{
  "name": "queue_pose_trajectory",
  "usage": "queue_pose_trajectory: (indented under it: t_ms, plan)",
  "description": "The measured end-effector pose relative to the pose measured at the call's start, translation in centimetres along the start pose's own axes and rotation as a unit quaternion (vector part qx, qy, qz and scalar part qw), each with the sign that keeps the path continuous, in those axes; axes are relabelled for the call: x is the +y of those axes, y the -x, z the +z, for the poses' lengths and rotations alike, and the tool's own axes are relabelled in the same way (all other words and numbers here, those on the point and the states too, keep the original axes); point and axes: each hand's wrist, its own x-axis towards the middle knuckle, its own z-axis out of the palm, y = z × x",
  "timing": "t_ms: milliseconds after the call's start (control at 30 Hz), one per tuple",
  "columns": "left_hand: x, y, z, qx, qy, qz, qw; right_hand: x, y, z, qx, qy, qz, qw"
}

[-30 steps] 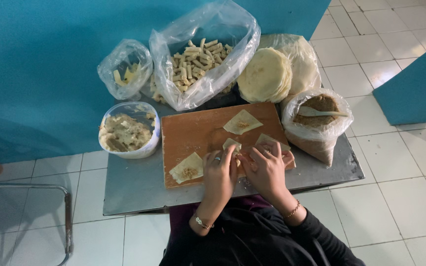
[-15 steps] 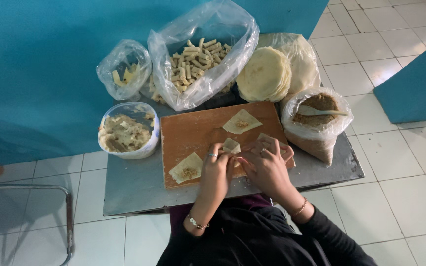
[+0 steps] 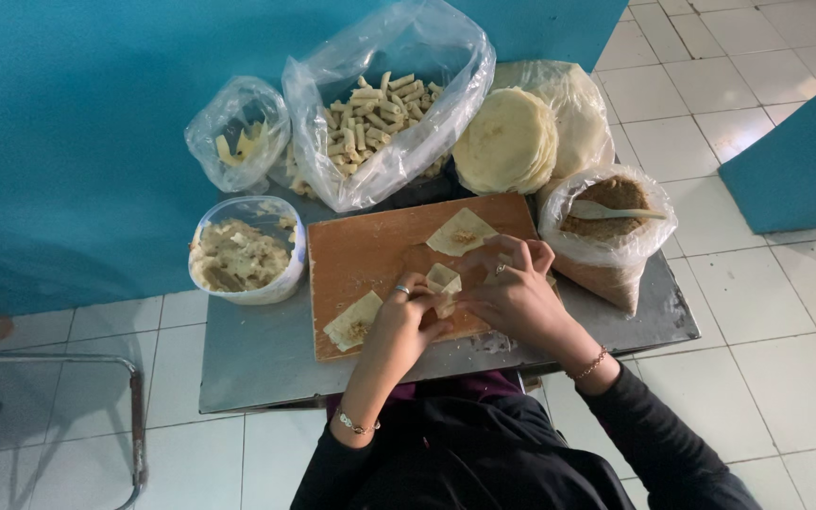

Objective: The person spoons filling from a plastic bag onto triangular pastry wrappers on a wooden board and folds the wrappers over the filling into filled pastries, setting finished ones aside. At the end the person picks up and handles a round flatbread from a stack.

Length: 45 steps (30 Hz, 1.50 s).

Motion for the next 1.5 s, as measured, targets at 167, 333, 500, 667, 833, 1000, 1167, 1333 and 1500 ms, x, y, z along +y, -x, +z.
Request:
queue_pose_trajectory:
  t_ms: [167, 333, 500, 667, 833, 1000, 1167, 1333, 1500]
  plan:
    - [-0.3, 0.2, 0.8, 0.037, 0.01, -0.006, 0.999, -0.1, -0.3, 1.1, -0.013, 0.022, 0.046, 0.999]
    - [-0.8, -0.1, 2.0, 0.088, 0.032, -0.029, 0.995, -0.2, -0.3, 1.0, -0.024, -0.006, 0.06, 0.998]
    - [-0.9, -0.6, 2.4, 0.097, 0.024, -0.049, 0.994, -0.6, -0.6, 1.5, -0.006, 0.013, 0.073, 0.997]
    - [-0.8, -0.6, 2.4, 0.092, 0.03, -0.05, 0.994, -1.3, -1.5, 1.7, 0.004, -0.003, 0.112, 0.994]
    - [-0.9, -0.9, 2.4, 0.099, 0.025, -0.044, 0.994, -2.2, -2.2, 1.2, -0.024, 0.043, 0.18, 0.982]
    - [-0.7, -0.9, 2.2, 0.09, -0.127, -0.011, 0.988, -1.7, -2.0, 1.5, 0.003, 0.048, 0.17, 0.984]
    - [-0.6, 0.1, 1.8, 0.069, -0.207, 0.023, 0.976, -1.9, -0.7, 2.3, 0.012, 0.08, 0.139, 0.987]
    - [-0.7, 0.6, 1.6, 0.087, -0.191, 0.036, 0.977, -1.7, 0.4, 1.5, 0.028, 0.061, 0.079, 0.995]
    - [-1.0, 0.4, 1.7, 0.08, -0.196, 0.033, 0.977, -2.1, 0.4, 1.0, 0.029, 0.053, 0.034, 0.998]
